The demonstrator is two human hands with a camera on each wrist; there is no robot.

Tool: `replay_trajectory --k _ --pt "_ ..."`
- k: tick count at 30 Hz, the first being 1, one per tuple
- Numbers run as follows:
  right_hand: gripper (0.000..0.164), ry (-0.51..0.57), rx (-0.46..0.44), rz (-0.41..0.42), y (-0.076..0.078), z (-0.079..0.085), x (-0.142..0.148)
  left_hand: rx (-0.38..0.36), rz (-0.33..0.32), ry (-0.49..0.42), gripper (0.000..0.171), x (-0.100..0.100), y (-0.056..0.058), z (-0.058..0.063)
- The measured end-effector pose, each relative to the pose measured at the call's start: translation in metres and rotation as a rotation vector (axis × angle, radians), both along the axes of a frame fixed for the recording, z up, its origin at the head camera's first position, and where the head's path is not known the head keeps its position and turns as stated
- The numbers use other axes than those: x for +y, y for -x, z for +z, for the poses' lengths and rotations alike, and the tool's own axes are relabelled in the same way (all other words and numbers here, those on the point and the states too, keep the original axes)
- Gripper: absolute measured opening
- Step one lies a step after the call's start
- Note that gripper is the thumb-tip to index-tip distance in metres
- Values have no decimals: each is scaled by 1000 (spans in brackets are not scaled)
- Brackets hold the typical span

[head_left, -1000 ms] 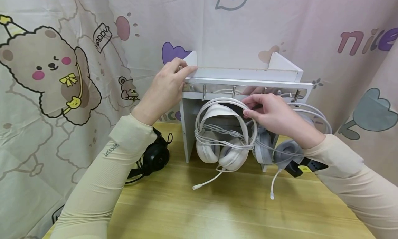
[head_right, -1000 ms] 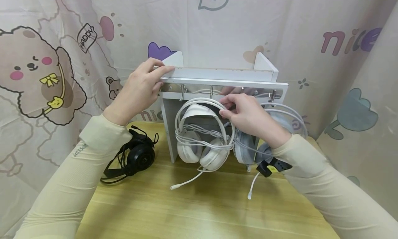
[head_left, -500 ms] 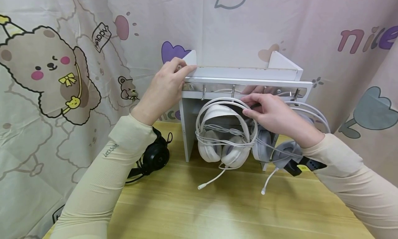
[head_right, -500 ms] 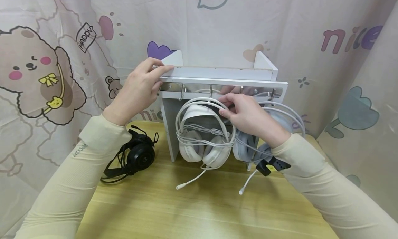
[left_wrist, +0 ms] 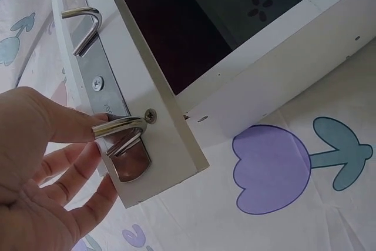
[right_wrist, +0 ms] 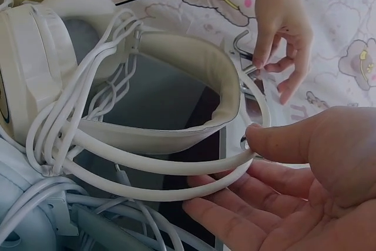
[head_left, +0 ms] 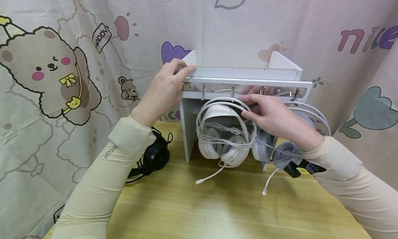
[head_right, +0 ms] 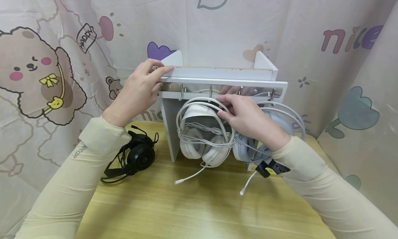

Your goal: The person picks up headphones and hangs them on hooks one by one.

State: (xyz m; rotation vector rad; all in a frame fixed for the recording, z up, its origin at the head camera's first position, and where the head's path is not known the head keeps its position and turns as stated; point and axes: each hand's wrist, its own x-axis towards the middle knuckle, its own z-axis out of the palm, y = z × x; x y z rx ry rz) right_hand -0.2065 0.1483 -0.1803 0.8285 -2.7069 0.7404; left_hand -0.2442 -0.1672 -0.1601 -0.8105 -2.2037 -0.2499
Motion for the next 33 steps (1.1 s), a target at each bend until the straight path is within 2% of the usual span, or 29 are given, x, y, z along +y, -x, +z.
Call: replay_trajectory --k 7,16,27,33 --pt "49 11 6 3 -5 0 -3 20 -9 10 53 -1 0 -2" --pt "52 27 10 -8 -10 0 -1 6 -10 17 53 -2 -3 -5" --pt "52 21 20 -51 -27 4 7 9 -34 -21 50 -3 -8 -8" --pt "48 20 80 -35 -36 2 12 32 -39 -33 45 -4 -14 -10"
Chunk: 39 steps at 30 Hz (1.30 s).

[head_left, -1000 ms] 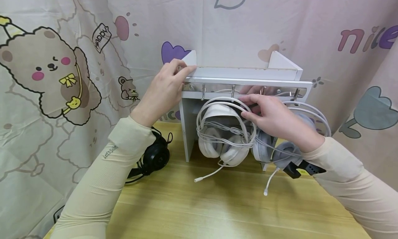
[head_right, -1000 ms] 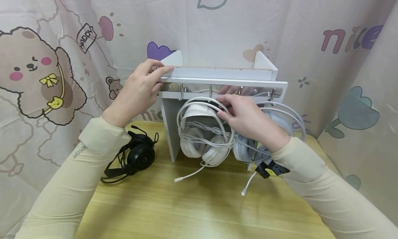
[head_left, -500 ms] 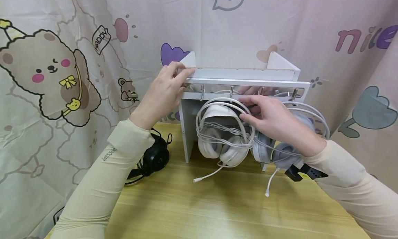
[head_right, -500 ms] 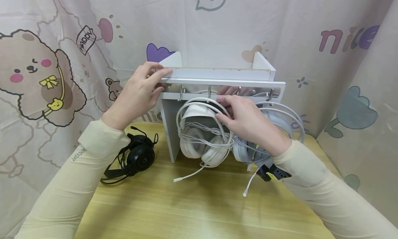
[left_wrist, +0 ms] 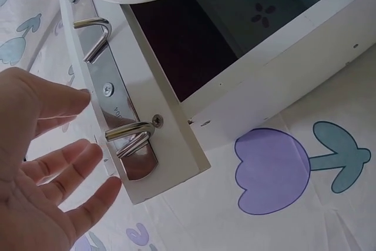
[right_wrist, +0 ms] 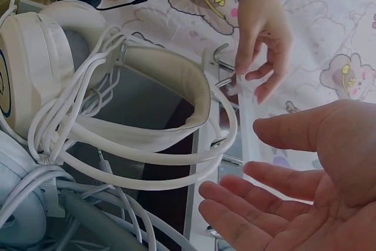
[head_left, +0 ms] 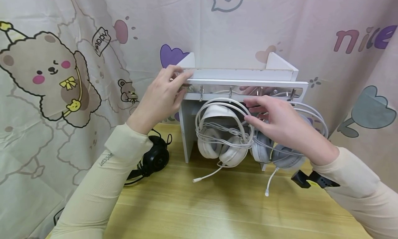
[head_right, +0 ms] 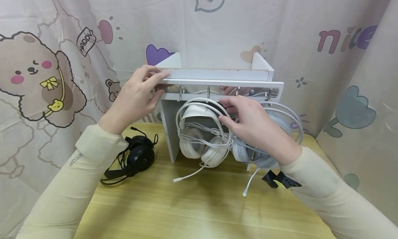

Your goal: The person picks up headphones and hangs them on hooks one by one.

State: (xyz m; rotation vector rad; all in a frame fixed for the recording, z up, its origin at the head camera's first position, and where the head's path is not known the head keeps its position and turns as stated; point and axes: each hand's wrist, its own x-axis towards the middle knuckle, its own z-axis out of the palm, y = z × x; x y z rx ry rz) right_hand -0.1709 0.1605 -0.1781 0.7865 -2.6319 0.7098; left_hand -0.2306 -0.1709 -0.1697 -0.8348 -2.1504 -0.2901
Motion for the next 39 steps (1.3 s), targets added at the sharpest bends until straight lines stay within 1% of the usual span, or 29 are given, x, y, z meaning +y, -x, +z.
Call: replay_trajectory --k 6,10,14,17,19,24,29,34,39 --pt "42 1 111 24 -10 -5 3 27 -14 -17 37 -2 -8 -3" --pt "38 4 191 49 -14 -9 3 23 -28 -27 36 -2 -14 -7" --pt "36 12 299 113 -18 -14 2 2 -69 -67 36 -1 -24 -14" --pt "40 14 374 161 -20 -18 1 -16 -97 -86 37 0 -31 -19" --pt "42 16 407 184 -21 -21 1 -27 -107 -90 37 1 -36 -24" --pt "43 25 448 252 -25 -29 -2 -65 -117 -96 38 4 -45 -38" --pt "42 18 478 316 -26 -37 -4 -106 -112 -114 38 3 -51 -57" --pt "45 -11 510 330 -26 -41 -4 -135 -88 -145 39 -3 -54 -73" --pt "47 -25 525 329 -26 -40 -3 -174 -85 -170 40 -13 -58 -84"
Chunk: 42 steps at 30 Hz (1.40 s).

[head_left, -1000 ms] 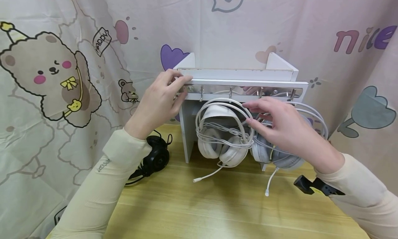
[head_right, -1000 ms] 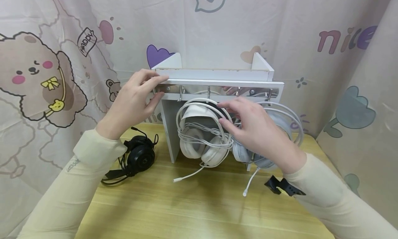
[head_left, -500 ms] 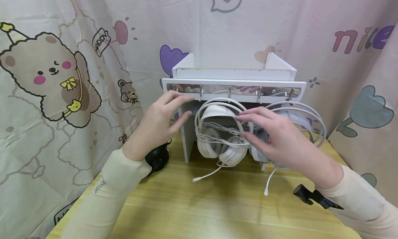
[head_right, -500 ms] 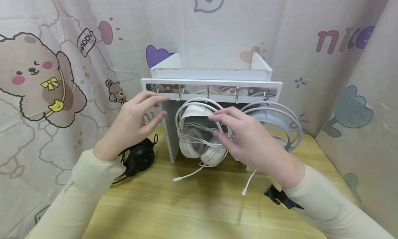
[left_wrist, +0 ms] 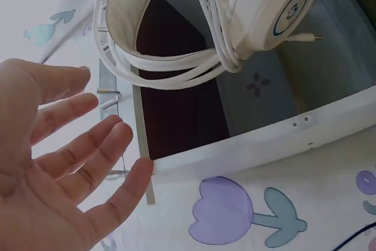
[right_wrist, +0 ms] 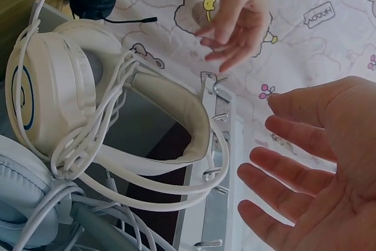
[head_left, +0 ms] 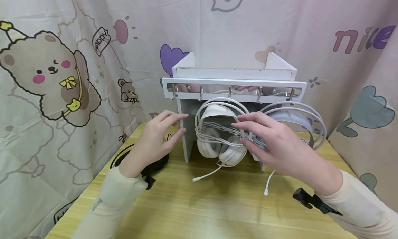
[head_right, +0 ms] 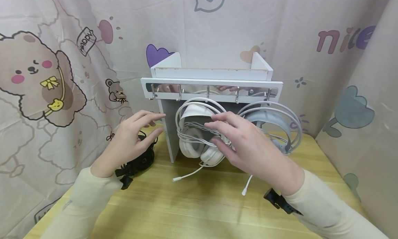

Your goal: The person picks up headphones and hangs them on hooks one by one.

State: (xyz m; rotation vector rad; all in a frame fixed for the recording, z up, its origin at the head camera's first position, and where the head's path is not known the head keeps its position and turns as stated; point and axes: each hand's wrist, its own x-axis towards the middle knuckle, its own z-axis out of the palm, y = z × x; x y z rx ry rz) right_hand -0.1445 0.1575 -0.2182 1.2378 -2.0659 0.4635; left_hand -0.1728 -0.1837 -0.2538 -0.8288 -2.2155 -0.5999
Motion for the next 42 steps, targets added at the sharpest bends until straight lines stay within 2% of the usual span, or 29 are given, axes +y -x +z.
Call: replay_trajectory --k 8,14,18,26,37,42 --pt "45 23 -2 -17 -1 6 2 -45 49 -22 40 -19 -7 -12" --pt "46 35 -16 -46 -1 14 7 -60 102 -37 38 -33 -6 -23" --pt "48 37 10 -66 1 21 11 -82 128 -57 37 -44 -6 -30" --pt "54 58 43 -101 5 32 21 -81 197 -93 38 -68 -4 -47" --pt "52 62 64 -154 12 45 29 -151 317 -144 37 -100 -8 -66" --pt "51 62 64 -183 18 51 34 -180 370 -135 38 -116 -10 -76"
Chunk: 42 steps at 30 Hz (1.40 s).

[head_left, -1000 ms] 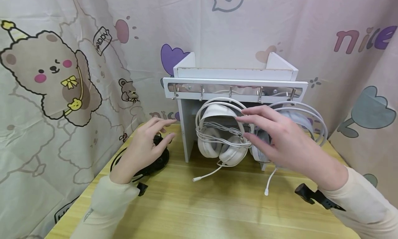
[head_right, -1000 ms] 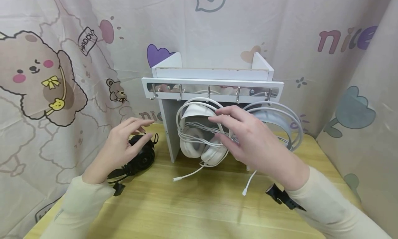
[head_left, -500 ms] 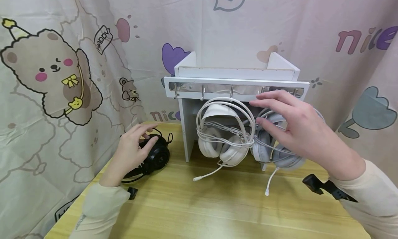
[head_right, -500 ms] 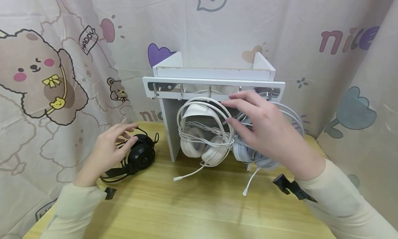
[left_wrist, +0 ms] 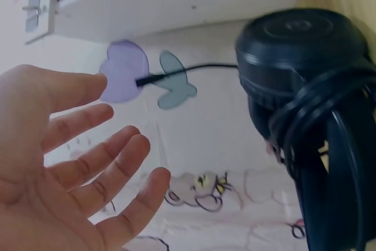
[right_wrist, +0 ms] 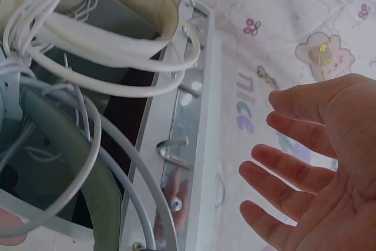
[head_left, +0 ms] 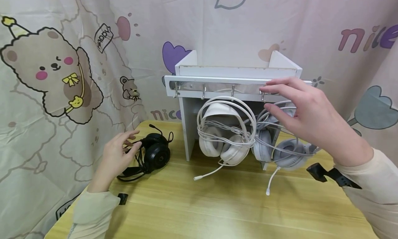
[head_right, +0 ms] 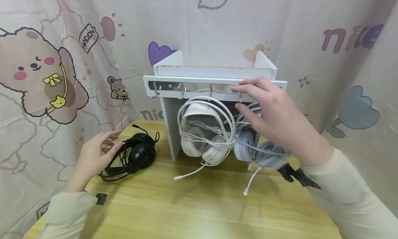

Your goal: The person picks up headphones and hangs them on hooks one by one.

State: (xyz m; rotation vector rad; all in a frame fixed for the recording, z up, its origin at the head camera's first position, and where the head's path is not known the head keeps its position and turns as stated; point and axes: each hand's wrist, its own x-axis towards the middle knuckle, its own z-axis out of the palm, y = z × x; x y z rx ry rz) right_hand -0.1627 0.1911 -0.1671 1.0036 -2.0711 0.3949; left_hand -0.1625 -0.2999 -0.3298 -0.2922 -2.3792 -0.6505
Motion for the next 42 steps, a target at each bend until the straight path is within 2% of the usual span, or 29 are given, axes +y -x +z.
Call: replay_trajectory --k 5,8,16,23,28,36,42 --pt "50 24 8 -6 9 6 6 7 49 2 38 -15 -2 -6" --pt "49 55 3 -37 14 9 10 -6 79 -7 37 -24 -4 -10" --pt "49 96 -129 -197 30 18 25 -126 184 -35 40 -45 -9 -21" --pt "45 89 -169 -257 46 19 36 -189 253 -40 40 -63 -8 -34" --pt "45 85 -141 -238 53 18 39 -308 299 -36 44 -75 -9 -42" --pt "45 65 -116 -178 63 18 34 -548 364 -60 56 -91 -9 -50" --pt "48 19 -85 -173 65 21 29 -638 355 -40 62 -96 -7 -54"
